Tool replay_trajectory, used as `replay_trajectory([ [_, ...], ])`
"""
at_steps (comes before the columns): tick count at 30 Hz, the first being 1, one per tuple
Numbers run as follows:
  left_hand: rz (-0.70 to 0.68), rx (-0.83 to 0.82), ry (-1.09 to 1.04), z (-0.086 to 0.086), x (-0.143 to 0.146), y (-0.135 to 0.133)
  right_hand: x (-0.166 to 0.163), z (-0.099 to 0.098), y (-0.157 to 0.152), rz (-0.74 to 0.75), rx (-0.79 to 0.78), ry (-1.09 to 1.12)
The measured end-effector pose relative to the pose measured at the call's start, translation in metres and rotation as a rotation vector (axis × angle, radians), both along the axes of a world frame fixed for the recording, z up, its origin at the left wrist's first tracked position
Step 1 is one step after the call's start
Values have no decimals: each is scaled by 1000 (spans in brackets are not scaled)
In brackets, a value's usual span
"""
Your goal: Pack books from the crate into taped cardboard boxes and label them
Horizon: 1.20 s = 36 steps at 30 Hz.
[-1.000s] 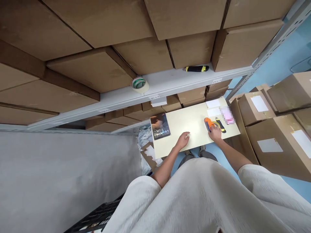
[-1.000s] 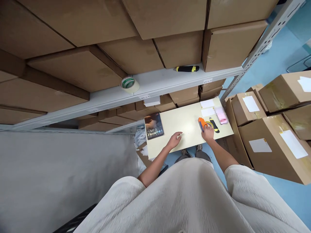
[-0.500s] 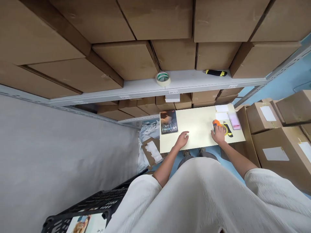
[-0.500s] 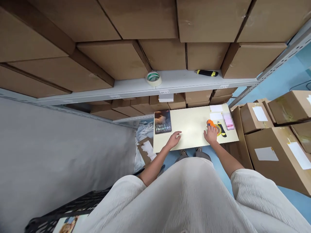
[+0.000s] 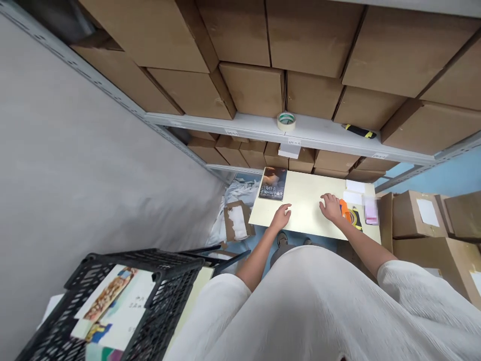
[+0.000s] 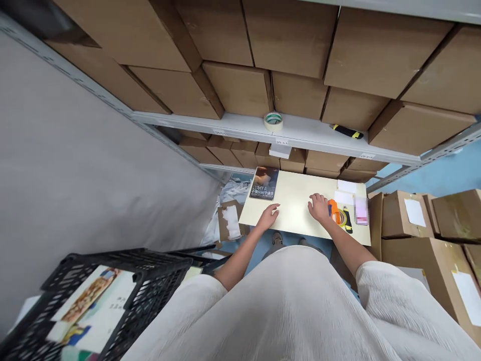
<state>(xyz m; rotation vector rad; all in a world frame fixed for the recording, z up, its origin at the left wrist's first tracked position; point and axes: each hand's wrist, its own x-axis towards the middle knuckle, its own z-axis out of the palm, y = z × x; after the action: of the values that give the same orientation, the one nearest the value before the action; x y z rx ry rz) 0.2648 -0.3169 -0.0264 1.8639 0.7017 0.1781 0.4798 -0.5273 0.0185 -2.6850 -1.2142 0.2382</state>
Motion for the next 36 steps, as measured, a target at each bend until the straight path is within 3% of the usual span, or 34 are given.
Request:
replay_trajectory([
  [8,97,-20,42,-3,-11,-48,10,-15,-20,111,-9,96],
  [14,254,-7,49,-5,-49,-54,-17,-19,14,294,-4,182],
  [21,456,41,34,-2,-122,-23,-71,-7,102,530,13,188],
  [28,613,20,11,-11,-210,24,-160,-14,202,710,-12,183],
  [32,685,-39,41,-17,-246,58,-203,-20,247,743,-27,208],
  [36,704,-80,50,-23,-263,87,-222,-28,279,729,-53,240],
])
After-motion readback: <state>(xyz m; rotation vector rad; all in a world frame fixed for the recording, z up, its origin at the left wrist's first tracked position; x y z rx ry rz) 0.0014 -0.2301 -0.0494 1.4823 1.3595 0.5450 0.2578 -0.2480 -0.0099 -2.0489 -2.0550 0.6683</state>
